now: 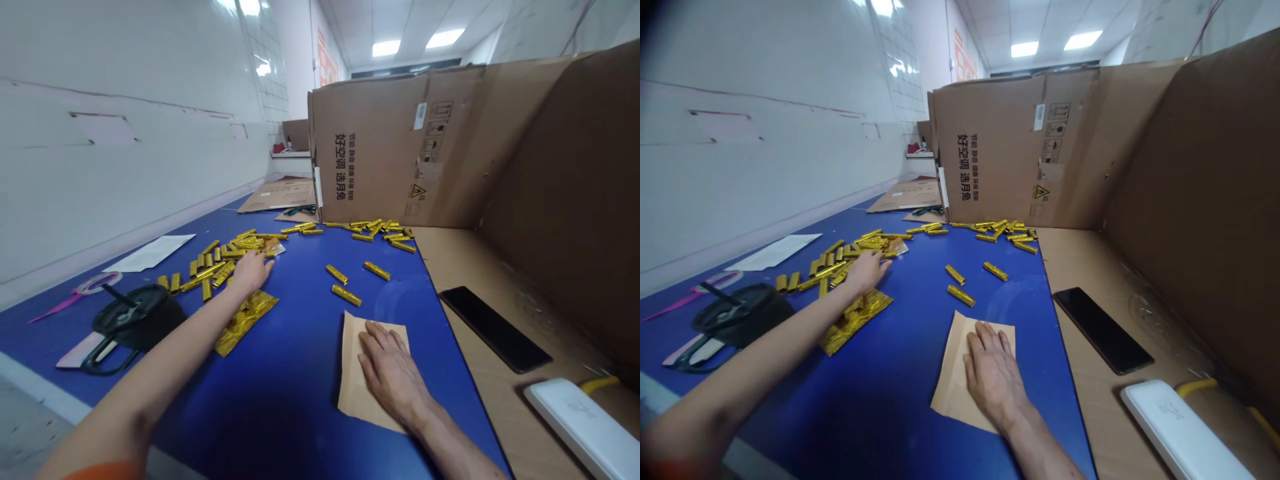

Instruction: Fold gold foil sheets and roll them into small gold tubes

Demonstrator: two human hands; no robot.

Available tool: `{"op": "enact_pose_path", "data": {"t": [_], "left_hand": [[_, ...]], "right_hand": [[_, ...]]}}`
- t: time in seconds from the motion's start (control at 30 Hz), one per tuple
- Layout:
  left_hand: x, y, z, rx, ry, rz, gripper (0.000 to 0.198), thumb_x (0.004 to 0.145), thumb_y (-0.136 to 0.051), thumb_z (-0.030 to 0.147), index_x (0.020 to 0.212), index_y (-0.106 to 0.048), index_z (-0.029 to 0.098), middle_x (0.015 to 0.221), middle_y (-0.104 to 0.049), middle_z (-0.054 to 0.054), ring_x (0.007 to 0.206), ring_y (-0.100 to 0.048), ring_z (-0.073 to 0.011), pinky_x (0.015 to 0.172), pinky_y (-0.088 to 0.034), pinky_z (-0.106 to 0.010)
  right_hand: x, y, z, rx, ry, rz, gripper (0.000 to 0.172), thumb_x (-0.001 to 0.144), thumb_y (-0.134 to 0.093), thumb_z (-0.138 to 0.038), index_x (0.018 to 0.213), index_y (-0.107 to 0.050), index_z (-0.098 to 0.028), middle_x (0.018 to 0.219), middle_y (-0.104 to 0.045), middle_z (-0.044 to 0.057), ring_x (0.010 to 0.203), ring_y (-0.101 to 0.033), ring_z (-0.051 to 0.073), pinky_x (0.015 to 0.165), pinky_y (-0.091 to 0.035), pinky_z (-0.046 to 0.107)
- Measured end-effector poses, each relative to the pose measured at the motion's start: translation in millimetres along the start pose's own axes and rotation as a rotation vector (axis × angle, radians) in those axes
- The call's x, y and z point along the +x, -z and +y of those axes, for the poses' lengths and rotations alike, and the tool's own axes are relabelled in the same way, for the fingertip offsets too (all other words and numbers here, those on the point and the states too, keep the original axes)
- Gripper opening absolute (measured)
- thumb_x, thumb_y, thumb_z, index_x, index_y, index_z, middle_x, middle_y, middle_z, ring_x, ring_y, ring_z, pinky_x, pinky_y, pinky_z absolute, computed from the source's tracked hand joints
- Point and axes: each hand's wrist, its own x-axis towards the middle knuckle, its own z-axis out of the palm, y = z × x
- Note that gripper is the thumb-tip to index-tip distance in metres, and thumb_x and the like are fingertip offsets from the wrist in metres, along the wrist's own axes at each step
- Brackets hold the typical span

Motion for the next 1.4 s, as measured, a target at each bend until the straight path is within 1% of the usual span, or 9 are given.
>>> {"op": "enact_pose_path", "data": {"t": [0.13, 0.3, 0.5, 0.7, 0.83, 0.93, 1.03, 1.17, 1.4], "left_hand": [[-66.8, -12.4, 18.8, -0.055, -0.071, -0.097, 0.055, 0.081, -0.026, 0.056, 0.104, -0.057, 0.017, 0.107, -0.058, -0.01, 0.102, -0.052, -0.0257, 0.085, -0.039, -0.034], [-142.9, -27.9, 38.3, -0.242, -0.346, -0.136, 0.058, 0.081, -0.038, 0.046, 0.128, -0.035, 0.013, 0.137, -0.03, -0.011, 0.126, -0.024, -0.0238, 0.103, -0.02, -0.038], [-167.6, -9.0, 98.0, -0.532, -0.605, -0.266, 0.056, 0.084, -0.035, 0.037, 0.133, -0.024, 0.013, 0.138, -0.028, -0.011, 0.127, -0.023, -0.0197, 0.104, -0.02, -0.037], [-176.5, 11.4, 144.3, -0.635, -0.769, -0.145, 0.057, 0.082, -0.04, 0.042, 0.131, -0.029, 0.015, 0.139, -0.025, -0.009, 0.129, -0.018, -0.02, 0.105, -0.019, -0.036], [-175.1, 6.4, 156.1, -0.524, -0.838, -0.269, 0.072, 0.077, -0.045, 0.049, 0.134, -0.02, 0.013, 0.141, -0.018, -0.012, 0.129, -0.014, -0.0253, 0.104, -0.019, -0.04], [-162.4, 4.8, 155.8, -0.529, -0.794, -0.226, 0.057, 0.081, -0.04, 0.043, 0.129, -0.032, 0.014, 0.134, -0.035, -0.01, 0.123, -0.03, -0.0232, 0.101, -0.026, -0.037], [-137.5, 6.9, 153.2, -0.581, -0.716, -0.147, 0.038, 0.087, -0.026, 0.028, 0.117, -0.048, 0.017, 0.116, -0.054, -0.005, 0.107, -0.049, -0.0151, 0.093, -0.035, -0.027], [-92.7, -0.8, 148.2, -0.465, -0.673, -0.194, 0.035, 0.086, -0.032, 0.025, 0.114, -0.052, 0.023, 0.119, -0.053, 0.003, 0.11, -0.046, -0.0108, 0.094, -0.033, -0.021], [-37.8, -20.9, 132.0, -0.35, -0.252, -0.043, 0.044, 0.087, -0.024, 0.025, 0.121, -0.039, 0.001, 0.133, -0.029, -0.024, 0.123, -0.028, -0.0306, 0.097, -0.023, -0.047]], "right_hand": [[-0.6, -1.0, 0.0, -0.018, 0.023, -0.047, 0.043, 0.085, -0.031, -0.029, 0.124, -0.045, -0.017, 0.136, -0.034, 0.008, 0.127, -0.023, 0.021, 0.104, -0.016, 0.04], [-2.1, -3.0, 0.3, -0.019, 0.132, -0.14, 0.046, 0.086, -0.029, -0.035, 0.129, -0.037, -0.023, 0.14, -0.026, 0.004, 0.13, -0.015, 0.02, 0.103, -0.01, 0.045], [0.0, -4.1, 8.2, -0.102, -0.027, -0.078, 0.048, 0.086, -0.027, -0.036, 0.13, -0.036, -0.019, 0.14, -0.026, 0.007, 0.129, -0.015, 0.025, 0.101, -0.01, 0.05], [0.2, 0.2, 11.4, -0.115, -0.08, -0.104, 0.05, 0.086, -0.025, -0.035, 0.132, -0.033, -0.017, 0.141, -0.023, 0.01, 0.13, -0.012, 0.026, 0.1, -0.012, 0.051], [-0.5, 2.5, 12.8, -0.087, -0.054, -0.162, 0.051, 0.086, -0.023, -0.034, 0.133, -0.03, -0.016, 0.142, -0.019, 0.01, 0.13, -0.008, 0.024, 0.101, -0.009, 0.049], [-0.4, 0.5, 13.6, -0.077, -0.048, -0.136, 0.051, 0.087, -0.023, -0.036, 0.133, -0.03, -0.016, 0.142, -0.019, 0.01, 0.13, -0.008, 0.024, 0.101, -0.008, 0.05], [0.1, -2.3, 13.3, -0.084, -0.047, -0.091, 0.05, 0.087, -0.024, -0.036, 0.132, -0.031, -0.017, 0.142, -0.021, 0.009, 0.13, -0.01, 0.025, 0.101, -0.008, 0.05], [0.6, -2.9, 12.3, -0.09, -0.059, -0.087, 0.05, 0.086, -0.026, -0.037, 0.132, -0.032, -0.017, 0.141, -0.022, 0.009, 0.13, -0.011, 0.025, 0.101, -0.008, 0.05], [0.0, -2.0, 10.9, -0.076, -0.056, -0.07, 0.05, 0.087, -0.025, -0.038, 0.131, -0.034, -0.016, 0.141, -0.024, 0.01, 0.13, -0.012, 0.026, 0.101, -0.009, 0.05]]}}
